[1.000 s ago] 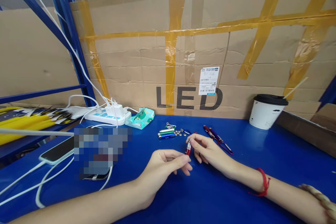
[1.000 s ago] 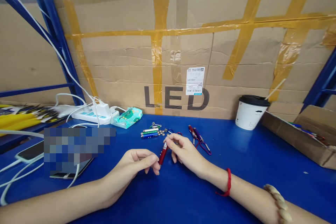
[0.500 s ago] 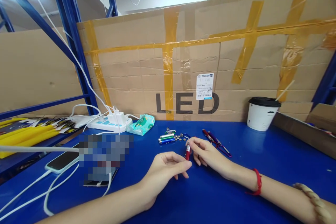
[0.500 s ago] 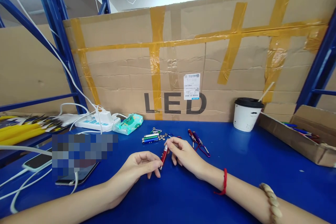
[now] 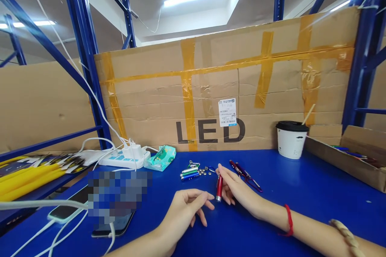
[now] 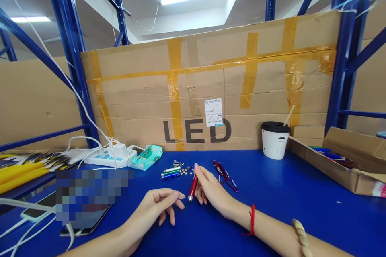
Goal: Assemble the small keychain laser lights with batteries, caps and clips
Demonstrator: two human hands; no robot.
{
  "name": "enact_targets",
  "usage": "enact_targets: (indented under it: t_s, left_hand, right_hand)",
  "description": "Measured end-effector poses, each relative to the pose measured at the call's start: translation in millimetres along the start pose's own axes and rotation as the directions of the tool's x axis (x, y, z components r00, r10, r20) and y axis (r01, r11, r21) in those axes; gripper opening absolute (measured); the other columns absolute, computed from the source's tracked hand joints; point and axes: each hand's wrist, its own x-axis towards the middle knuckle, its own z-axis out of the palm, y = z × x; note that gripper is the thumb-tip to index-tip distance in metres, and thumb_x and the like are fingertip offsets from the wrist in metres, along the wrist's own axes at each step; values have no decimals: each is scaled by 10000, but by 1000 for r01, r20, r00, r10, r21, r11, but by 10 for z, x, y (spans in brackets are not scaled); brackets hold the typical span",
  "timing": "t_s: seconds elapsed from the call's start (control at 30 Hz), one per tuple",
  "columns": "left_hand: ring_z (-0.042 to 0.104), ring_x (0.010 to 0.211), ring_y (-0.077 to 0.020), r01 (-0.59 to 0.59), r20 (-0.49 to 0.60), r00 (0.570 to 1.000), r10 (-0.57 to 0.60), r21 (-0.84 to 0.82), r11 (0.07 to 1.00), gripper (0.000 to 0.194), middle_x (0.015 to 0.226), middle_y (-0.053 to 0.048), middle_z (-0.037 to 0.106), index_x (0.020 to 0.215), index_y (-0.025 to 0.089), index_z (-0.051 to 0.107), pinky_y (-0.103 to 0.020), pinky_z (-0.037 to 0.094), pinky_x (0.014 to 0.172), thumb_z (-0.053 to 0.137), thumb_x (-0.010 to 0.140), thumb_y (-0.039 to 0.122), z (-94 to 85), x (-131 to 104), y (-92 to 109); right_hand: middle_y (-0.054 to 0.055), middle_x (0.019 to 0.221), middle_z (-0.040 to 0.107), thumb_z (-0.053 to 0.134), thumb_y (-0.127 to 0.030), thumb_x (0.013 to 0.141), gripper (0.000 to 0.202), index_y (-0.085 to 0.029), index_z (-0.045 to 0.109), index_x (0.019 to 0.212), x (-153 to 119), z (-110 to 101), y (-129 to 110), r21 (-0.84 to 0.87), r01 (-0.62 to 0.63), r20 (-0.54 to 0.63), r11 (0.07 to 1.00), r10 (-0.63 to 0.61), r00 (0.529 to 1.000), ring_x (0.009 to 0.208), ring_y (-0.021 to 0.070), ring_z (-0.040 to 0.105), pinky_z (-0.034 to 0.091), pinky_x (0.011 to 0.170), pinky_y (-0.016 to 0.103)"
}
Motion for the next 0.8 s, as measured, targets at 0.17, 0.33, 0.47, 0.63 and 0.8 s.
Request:
enact_targets:
  t_s: [0.17,0.33,0.47,0.63,0.8]
  left_hand:
    - [456,444,-86,-10,-36,999,11,37,999,377,550,-22,602,739,92,684,-194,233,413,691,637,455,13,6,-1]
    - [387,415,-70,-56,-129,990,52,-24,998,364,474,24,531,638,129,586,-192,228,408,736,595,458,-67,65,20]
    - [333,376,-46,-65,-174,984,40,-144,987,440,444,39,496,614,131,560,-190,183,393,728,572,535,-129,120,31]
    - [384,433,-50,-9,-158,987,-33,-258,966,447,518,28,487,649,127,571,-185,142,385,731,576,538,-162,141,9]
    - [374,425,-44,40,-85,994,-71,-320,947,387,517,24,491,659,125,579,-185,167,388,733,620,479,-135,96,-3]
  right_hand:
    - [-70,447,459,339,-785,721,580,-210,375,786,10,11,15,-26,20,-7,999,-20,1000,370,73,370,247,380,197]
    - [-75,441,460,339,-806,692,603,-211,367,792,5,28,13,-44,24,-13,999,-25,1000,357,67,359,237,374,193]
    - [-70,442,467,332,-773,732,570,-206,370,770,8,25,24,-73,31,-6,997,-32,999,357,64,367,238,375,192]
    - [-74,438,470,324,-735,775,531,-206,373,789,44,4,70,-62,26,14,998,-25,1000,344,62,360,224,361,190]
    - [-86,454,451,360,-709,784,505,-204,365,758,41,14,60,-74,46,20,996,-45,999,359,51,371,231,367,183]
